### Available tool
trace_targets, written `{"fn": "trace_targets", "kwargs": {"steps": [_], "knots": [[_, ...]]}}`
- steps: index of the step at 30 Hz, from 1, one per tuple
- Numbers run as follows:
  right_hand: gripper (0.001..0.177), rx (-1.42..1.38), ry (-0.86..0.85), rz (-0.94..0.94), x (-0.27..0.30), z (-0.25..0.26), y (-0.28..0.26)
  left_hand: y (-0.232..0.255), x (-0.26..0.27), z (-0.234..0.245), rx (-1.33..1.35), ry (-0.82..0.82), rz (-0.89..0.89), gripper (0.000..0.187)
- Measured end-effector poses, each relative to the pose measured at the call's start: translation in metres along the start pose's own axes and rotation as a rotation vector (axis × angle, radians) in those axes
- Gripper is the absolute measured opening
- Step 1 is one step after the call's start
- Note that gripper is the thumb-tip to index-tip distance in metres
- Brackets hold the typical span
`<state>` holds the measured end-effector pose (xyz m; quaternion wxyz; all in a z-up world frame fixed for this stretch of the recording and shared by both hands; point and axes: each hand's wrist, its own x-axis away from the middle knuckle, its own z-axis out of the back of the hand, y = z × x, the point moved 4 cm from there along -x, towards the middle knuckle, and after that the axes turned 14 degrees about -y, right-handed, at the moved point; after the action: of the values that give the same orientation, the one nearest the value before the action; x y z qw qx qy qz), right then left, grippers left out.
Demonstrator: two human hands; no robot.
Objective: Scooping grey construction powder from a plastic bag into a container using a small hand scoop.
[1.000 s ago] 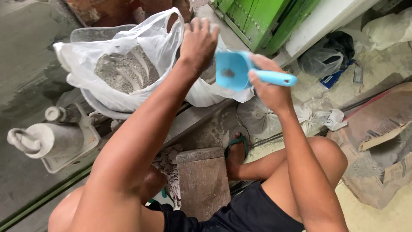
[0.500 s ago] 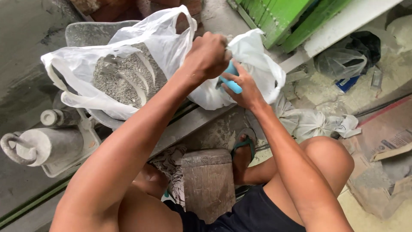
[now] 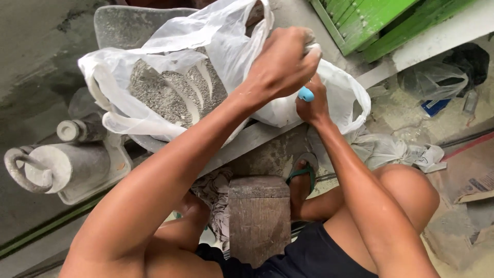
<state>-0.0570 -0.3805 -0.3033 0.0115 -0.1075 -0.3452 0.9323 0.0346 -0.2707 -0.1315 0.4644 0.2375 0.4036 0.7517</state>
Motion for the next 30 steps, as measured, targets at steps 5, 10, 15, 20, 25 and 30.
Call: {"fn": "trace_targets", "kwargs": {"steps": [5,10,15,20,25,30], "knots": [[0.021,-0.116,0.044,-0.072,0.001,-0.001,0.001,0.006,-0.002,-0.008,0.016,-0.078,0.199,0.033],[0.021,-0.232,0.093,-0.133,0.009,0.002,0.002,-0.001,-0.009,-0.019,-0.083,-0.091,0.21,0.032],[0.023,-0.364,0.113,-0.18,0.011,0.003,0.008,-0.009,-0.01,-0.026,-0.119,-0.095,0.203,0.034],[0.027,-0.522,0.163,-0.275,0.005,-0.001,0.013,-0.013,-0.008,-0.027,-0.134,-0.068,0.145,0.04],[0.031,-0.635,0.206,-0.344,0.001,-0.01,0.009,0.004,0.008,-0.005,-0.042,-0.11,0.12,0.02],[0.034,-0.746,0.251,-0.418,-0.004,-0.018,0.007,0.005,0.012,-0.005,0.025,-0.211,0.124,0.044]]}}
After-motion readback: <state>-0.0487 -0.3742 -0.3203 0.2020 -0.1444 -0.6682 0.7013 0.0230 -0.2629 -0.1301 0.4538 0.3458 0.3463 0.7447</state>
